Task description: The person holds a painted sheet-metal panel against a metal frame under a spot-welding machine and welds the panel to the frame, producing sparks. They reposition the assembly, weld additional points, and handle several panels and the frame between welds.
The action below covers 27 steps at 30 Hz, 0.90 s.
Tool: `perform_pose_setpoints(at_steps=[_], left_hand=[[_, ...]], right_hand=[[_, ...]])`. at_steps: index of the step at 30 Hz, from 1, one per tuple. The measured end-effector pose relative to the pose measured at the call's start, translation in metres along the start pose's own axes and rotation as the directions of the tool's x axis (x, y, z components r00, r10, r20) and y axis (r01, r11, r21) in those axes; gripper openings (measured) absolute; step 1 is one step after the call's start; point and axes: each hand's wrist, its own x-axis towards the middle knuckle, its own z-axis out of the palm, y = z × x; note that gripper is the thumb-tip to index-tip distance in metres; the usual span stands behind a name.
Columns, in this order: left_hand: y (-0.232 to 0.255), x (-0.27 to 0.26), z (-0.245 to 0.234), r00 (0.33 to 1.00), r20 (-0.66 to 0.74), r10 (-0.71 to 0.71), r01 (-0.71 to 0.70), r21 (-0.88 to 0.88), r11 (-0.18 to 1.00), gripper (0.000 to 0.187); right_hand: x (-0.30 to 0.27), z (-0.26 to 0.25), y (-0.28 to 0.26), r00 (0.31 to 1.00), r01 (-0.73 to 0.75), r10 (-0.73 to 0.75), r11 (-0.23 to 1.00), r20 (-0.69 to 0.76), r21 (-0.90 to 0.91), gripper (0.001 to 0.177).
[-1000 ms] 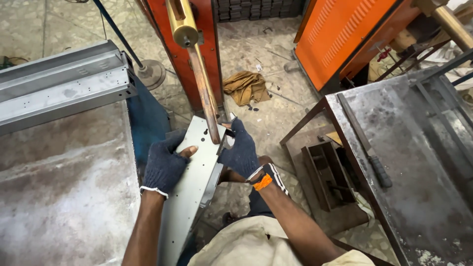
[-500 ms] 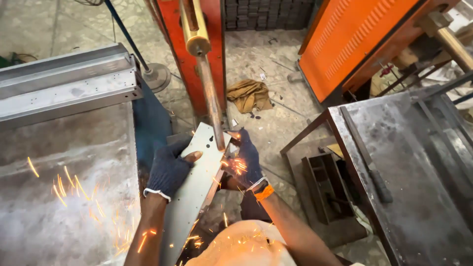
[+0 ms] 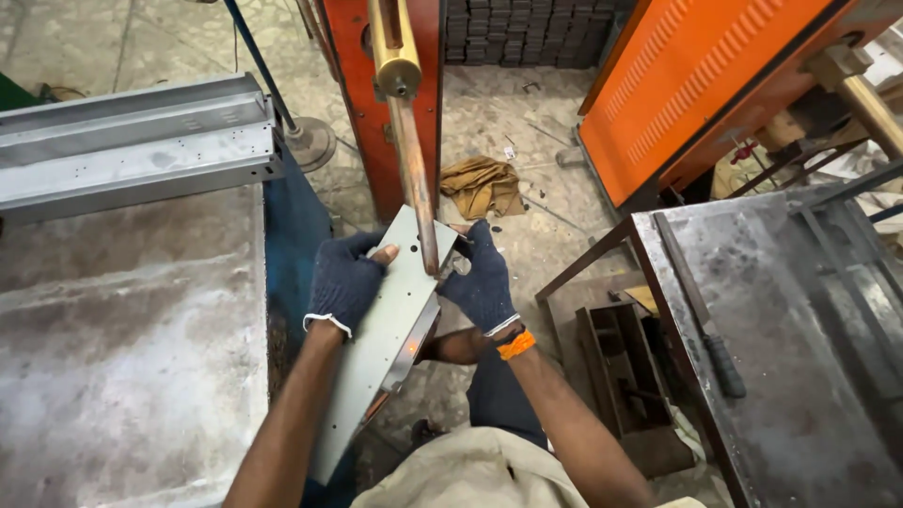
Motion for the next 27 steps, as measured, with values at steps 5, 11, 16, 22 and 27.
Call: perform_pose_setpoints(at_steps=[5, 11, 16, 22, 27], left_hand=[[0.004, -0.001, -0.001, 0.999, -0.03, -0.042, 0.045, 0.077, 0.996, 0.034], [-0.004, -0.003, 0.002, 0.998, -0.036, -0.056, 0.058, 0.077, 0.995, 0.034], [-0.001, -0.003, -0.002, 0.998, -0.053, -0.047, 0.051, 0.075, 0.996, 0.035], [0.0, -0.004, -0.009, 0.999, -0.041, -0.017, 0.019, 0.054, 0.998, 0.035], [0.017, -0.003, -0.017, 0.996, 0.014, -0.089, 0.085, 0.188, 0.979, 0.039]], right_hand=[[0.004, -0.001, -0.006, 0.982, 0.188, -0.185, 0.977, 0.032, -0.106, 0.067], [0.002, -0.004, 0.003, 0.987, 0.158, -0.155, 0.986, 0.046, -0.058, 0.071], [0.002, -0.005, 0.016, 0.991, -0.128, 0.132, 0.988, 0.037, -0.089, 0.08], [-0.013, 0.006, -0.007, 0.971, 0.221, -0.239, 0.919, -0.016, -0.325, 0.069], [-0.029, 0.021, -0.01, 0.984, 0.158, -0.161, 0.986, -0.074, -0.044, 0.071]])
